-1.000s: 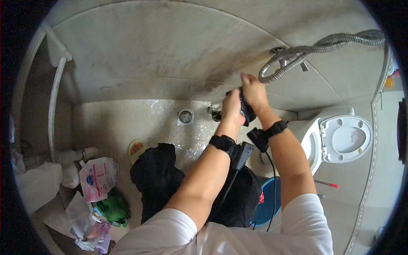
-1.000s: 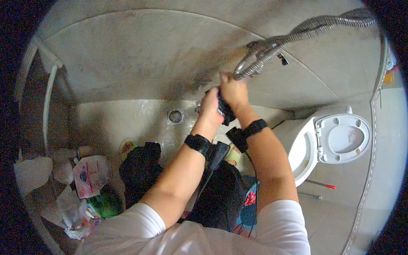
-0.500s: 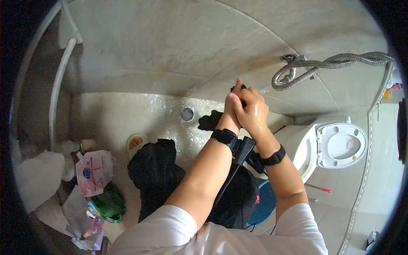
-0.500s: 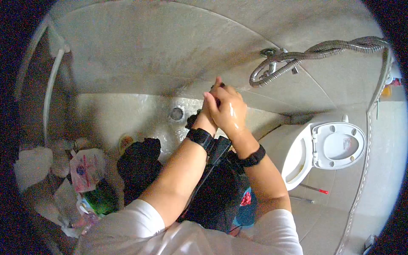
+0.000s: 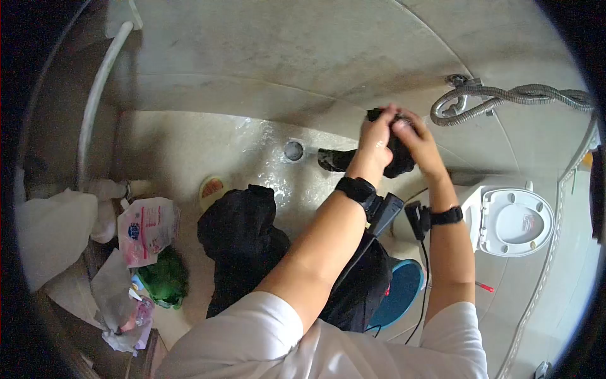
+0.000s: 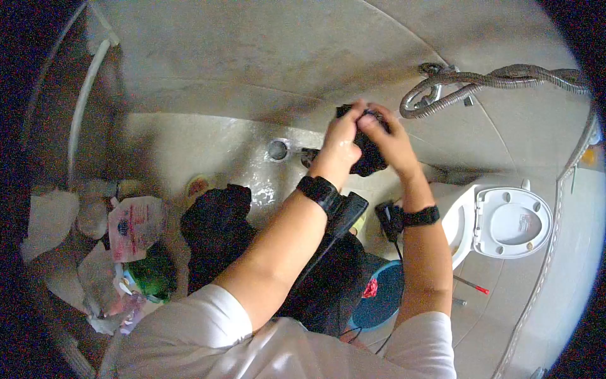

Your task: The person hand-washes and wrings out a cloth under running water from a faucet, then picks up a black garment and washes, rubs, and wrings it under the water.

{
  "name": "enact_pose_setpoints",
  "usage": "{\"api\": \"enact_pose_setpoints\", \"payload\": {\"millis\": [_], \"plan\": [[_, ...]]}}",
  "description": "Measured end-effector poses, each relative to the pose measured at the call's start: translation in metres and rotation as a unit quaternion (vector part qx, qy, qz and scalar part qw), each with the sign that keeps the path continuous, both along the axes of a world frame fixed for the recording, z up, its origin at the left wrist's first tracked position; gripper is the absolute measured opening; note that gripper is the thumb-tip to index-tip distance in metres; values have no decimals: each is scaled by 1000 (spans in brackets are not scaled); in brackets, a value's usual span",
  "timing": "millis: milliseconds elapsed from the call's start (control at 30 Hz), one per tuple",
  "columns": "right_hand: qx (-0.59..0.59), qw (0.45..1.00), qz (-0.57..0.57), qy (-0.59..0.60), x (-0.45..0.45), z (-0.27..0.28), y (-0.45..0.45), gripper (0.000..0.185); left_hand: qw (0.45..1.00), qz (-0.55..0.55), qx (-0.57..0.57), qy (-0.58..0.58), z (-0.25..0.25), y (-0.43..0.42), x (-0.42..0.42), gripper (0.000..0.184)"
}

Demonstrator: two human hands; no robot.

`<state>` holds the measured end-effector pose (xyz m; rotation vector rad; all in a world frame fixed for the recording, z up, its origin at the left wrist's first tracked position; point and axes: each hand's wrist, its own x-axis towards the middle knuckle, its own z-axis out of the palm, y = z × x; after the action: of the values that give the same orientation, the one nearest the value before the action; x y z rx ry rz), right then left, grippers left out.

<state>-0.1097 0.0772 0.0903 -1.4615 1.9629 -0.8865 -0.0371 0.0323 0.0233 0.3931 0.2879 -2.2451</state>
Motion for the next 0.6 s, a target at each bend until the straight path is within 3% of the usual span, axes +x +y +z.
{"api": "enact_pose_setpoints", "payload": {"millis": [67,100,167,233,300,333,367,433,467,500,567,600], "plan": [[-32,978,39,202,26,8,8,30,999,-4,9,-42,-14,-2,1,25],[-67,942,78,321,38,10,8,24,999,-7,4,-37,-17,-2,3,27],[-68,940,73,326,65,12,6,19,996,-72,11,53,-19,-1,9,34],[-41,947,43,315,67,13,-6,28,976,-41,-97,192,-26,-1,6,33],[-4,963,-40,268,50,6,-20,40,998,-4,-51,36,-13,-1,-3,30],[-85,953,-31,288,33,-2,-26,47,989,-61,-49,-122,14,2,13,25],[-31,933,-8,358,11,-6,-32,48,985,-64,-36,-158,17,3,11,21],[-31,941,-74,328,-10,-7,-28,45,973,-83,-109,-184,6,10,-3,16],[69,942,-138,297,-15,-4,-25,49,974,-108,-111,-167,1,11,-9,20],[67,941,-145,298,-22,-4,-21,49,973,-113,-115,-165,5,14,-6,20],[185,926,-180,276,-43,-12,-12,55,965,-161,-118,-168,22,11,10,26],[129,949,-165,235,-55,-19,-2,54,974,-135,-131,-129,29,10,17,31]]}}
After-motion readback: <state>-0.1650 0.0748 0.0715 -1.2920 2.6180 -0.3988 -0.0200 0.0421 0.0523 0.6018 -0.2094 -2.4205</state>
